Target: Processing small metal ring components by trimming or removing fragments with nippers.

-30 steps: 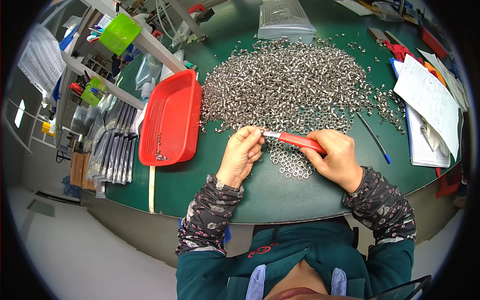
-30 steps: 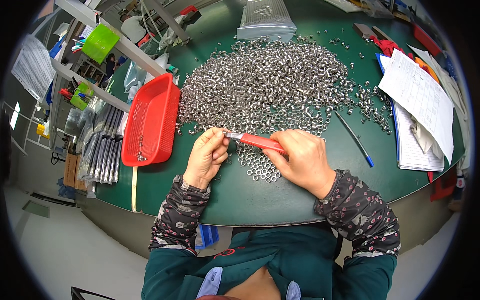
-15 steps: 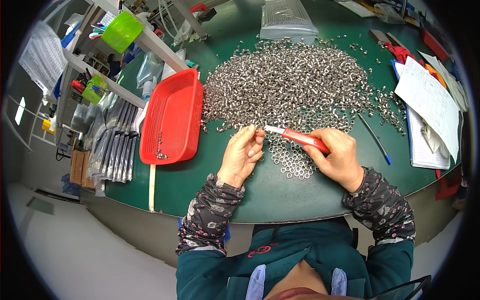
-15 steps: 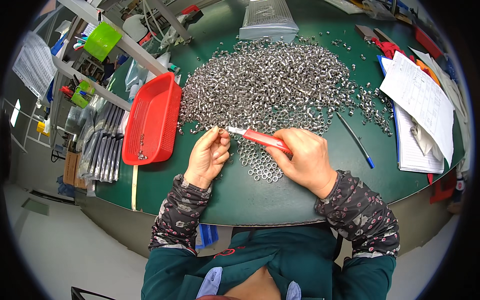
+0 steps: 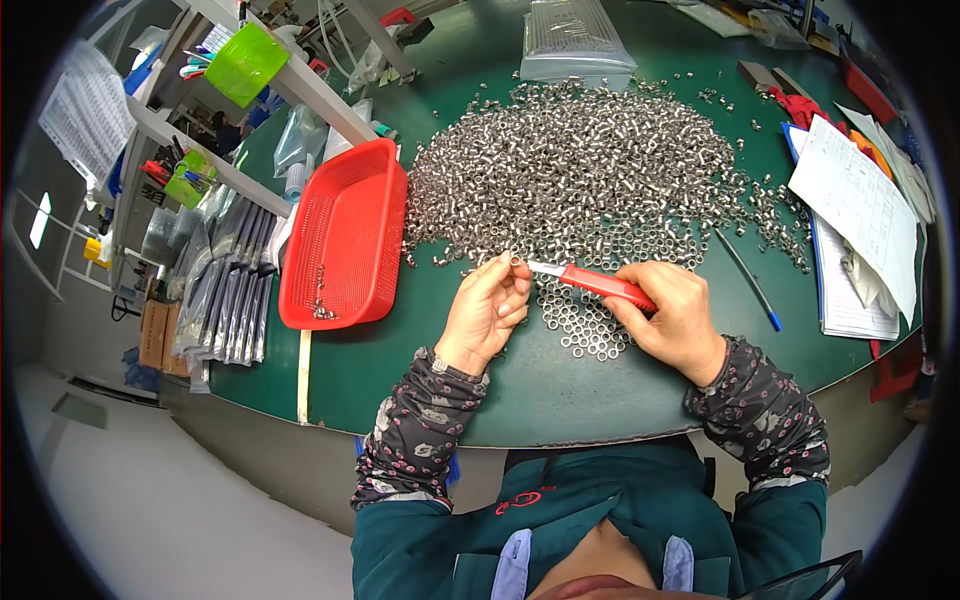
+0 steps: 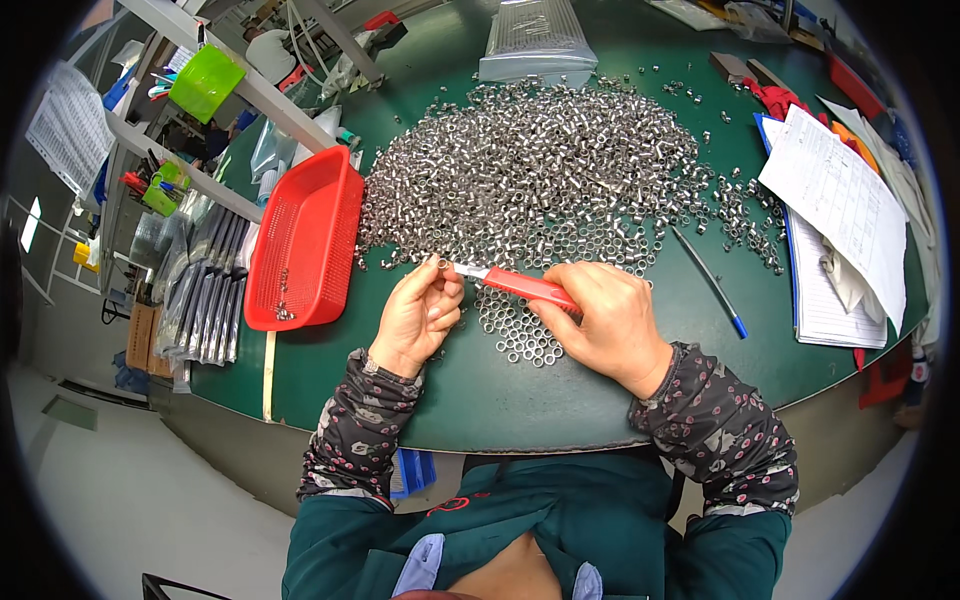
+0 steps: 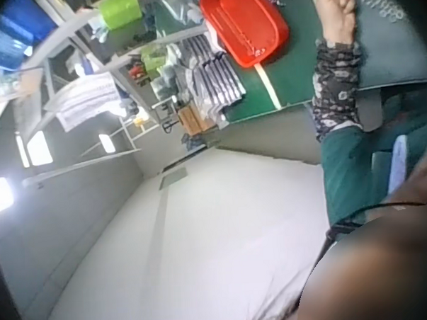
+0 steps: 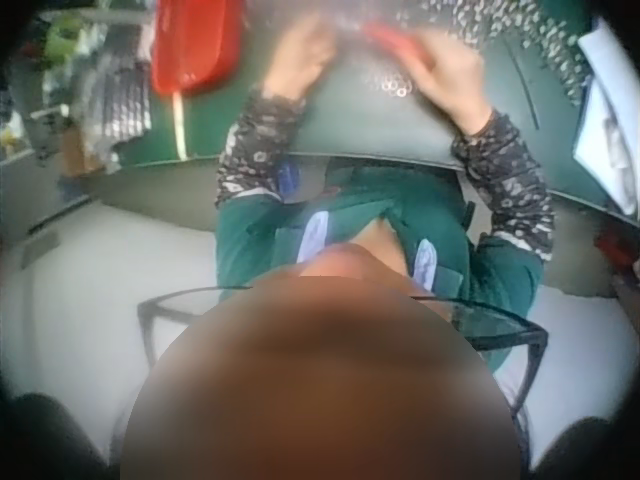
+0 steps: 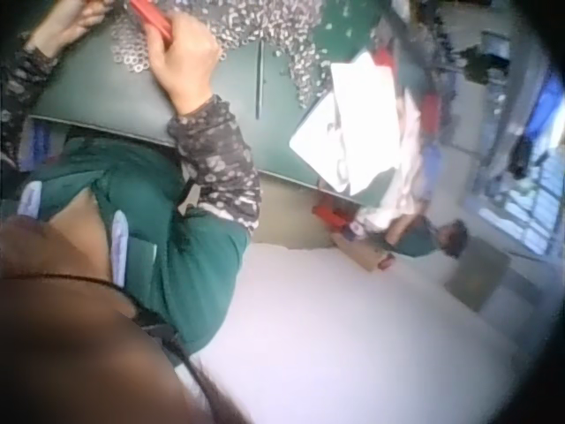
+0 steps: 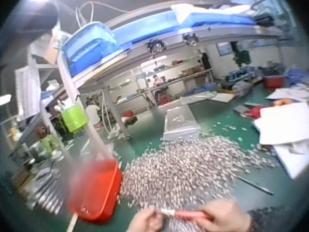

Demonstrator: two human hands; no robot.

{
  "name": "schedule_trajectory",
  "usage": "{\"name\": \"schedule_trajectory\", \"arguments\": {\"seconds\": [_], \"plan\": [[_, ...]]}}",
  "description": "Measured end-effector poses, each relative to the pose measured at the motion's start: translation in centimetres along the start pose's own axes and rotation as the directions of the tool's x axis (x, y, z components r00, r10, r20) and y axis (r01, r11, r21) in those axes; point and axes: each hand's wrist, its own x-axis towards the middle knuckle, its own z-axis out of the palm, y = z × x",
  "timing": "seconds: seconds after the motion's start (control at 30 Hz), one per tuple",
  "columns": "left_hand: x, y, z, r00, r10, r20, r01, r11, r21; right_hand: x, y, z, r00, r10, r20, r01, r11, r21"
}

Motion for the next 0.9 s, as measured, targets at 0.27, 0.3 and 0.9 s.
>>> {"name": "schedule_trajectory", "arguments": {"seconds": [0.27, 0.3, 0.9], "plan": [[0.08, -0.02, -0.25, 0.997, 0.029, 0.066, -0.032, 0.998, 0.049, 0.03, -0.05, -0.13, 1.000, 0.007, 0.008, -0.007, 1.000, 0.000], [0.04, -0.02, -0.17, 0.997, 0.056, 0.062, -0.059, 0.997, 0.054, 0.03, -0.03, -0.13, 1.000, 0.005, 0.007, -0.005, 1.000, -0.003], [-0.11, 0.07, 0.38, 0.984, 0.162, 0.067, -0.172, 0.969, 0.178, -0.03, 0.12, -0.21, 1.000, 0.018, 0.021, -0.018, 1.000, -0.011]]}}
